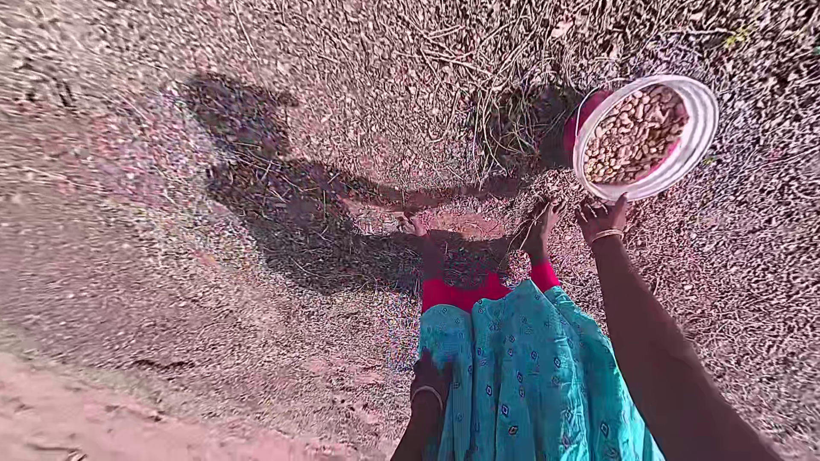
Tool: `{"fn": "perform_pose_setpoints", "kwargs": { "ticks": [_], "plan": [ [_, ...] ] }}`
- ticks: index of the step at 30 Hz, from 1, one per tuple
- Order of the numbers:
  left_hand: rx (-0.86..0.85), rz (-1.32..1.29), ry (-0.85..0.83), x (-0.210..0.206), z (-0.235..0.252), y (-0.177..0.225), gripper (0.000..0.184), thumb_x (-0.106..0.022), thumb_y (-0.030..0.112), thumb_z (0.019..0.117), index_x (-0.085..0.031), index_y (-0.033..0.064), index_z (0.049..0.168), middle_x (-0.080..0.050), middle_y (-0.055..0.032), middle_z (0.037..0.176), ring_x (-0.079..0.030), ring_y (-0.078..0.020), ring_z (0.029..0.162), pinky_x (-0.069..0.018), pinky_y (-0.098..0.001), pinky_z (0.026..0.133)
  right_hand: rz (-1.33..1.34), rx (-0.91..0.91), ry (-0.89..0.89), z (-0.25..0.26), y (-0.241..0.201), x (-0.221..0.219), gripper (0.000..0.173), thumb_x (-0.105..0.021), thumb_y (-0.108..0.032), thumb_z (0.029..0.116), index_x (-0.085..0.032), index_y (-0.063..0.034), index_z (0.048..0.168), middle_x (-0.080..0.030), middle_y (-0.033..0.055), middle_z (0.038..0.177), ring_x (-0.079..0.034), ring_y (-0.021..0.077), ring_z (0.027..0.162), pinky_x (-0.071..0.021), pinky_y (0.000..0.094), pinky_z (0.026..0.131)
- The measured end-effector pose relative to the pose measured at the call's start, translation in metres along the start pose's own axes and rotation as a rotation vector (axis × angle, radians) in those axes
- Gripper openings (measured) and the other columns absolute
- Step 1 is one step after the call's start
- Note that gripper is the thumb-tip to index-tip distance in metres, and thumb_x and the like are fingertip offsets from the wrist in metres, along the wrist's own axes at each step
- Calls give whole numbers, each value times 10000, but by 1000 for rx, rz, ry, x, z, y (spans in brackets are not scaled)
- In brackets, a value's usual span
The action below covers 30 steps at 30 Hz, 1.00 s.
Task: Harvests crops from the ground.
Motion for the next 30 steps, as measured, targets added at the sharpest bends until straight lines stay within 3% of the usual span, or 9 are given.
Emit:
{"fn": "perform_pose_setpoints", "kwargs": {
  "ticks": [3,5,7,11,14,16,21,26,30],
  "plan": [
    [-1,135,-40,0,55,10,933,-723,485,918,-213,168,1632,-284,-328,1593,-501,-514,1324,-489,-612,1025,-138,40,-114,3,58,2,741,-111,-682,1047,-419,-120,1416,-611,103,1220,-663,233,1086,-565,464,941],
    [-20,215,-22,2,78,28,909,-722,469,915,-235,189,1630,-102,-263,1679,-215,-521,1503,-317,-728,1105,-445,122,-140,-9,78,-24,461,-342,-397,1125,-531,-27,1325,-663,128,1063,-683,219,920,-590,430,840],
    [-220,250,70,5,96,55,737,-681,394,942,-378,218,1590,5,-124,1727,2,-459,1563,-130,-772,1150,-798,291,-221,-14,75,-69,270,-549,-129,1053,-622,49,1242,-697,180,1051,-689,222,880,-583,407,828],
    [-721,-255,227,5,103,112,407,-639,180,970,-633,41,1353,-233,-311,1632,-237,-485,1512,-206,-557,1241,-999,685,-375,25,42,-166,277,-543,-24,1005,-653,34,1252,-715,171,1164,-701,216,1038,-562,400,946],
    [-827,-614,161,-6,93,137,342,-614,119,955,-670,11,1275,-283,-330,1600,-324,-458,1478,-314,-493,1202,-1237,798,-306,52,12,-245,311,-551,-27,991,-681,-46,1273,-712,130,1227,-685,219,1125,-542,418,996],
    [-819,-714,138,-20,95,139,320,-606,113,943,-691,9,1233,-344,-325,1566,-394,-427,1441,-366,-460,1172,-1600,768,-152,71,1,-280,314,-606,-126,978,-700,-78,1274,-686,166,1302,-632,329,1247,-472,546,1066],
    [-624,-233,-341,-10,125,149,474,-540,300,1053,-526,58,1460,-206,-245,1664,-341,-418,1482,-330,-478,1191,-1980,702,98,97,5,-304,369,-617,-184,982,-665,-7,1303,-589,250,1421,-524,403,1374,-395,563,1144],
    [-806,-559,-154,10,128,154,382,-525,167,1032,-605,-20,1356,-541,-203,1469,-489,-312,1394,-357,-410,1181,-1878,779,137,89,19,-310,422,-601,-184,991,-594,14,1363,-584,225,1431,-525,330,1384,-393,458,1161],
    [-793,-589,-198,26,129,154,379,-515,171,1048,-590,-13,1370,-579,-203,1415,-538,-301,1339,-396,-409,1151,-1979,720,187,84,12,-320,443,-616,-240,976,-616,19,1336,-595,250,1406,-538,394,1360,-414,566,1114]
  ]
}}
Point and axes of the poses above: each hand's wrist, its own z-axis towards the middle knuckle, its own x-axis out of the back of the hand, y = z × x, the point moved 1 cm from there along z, towards the middle knuckle
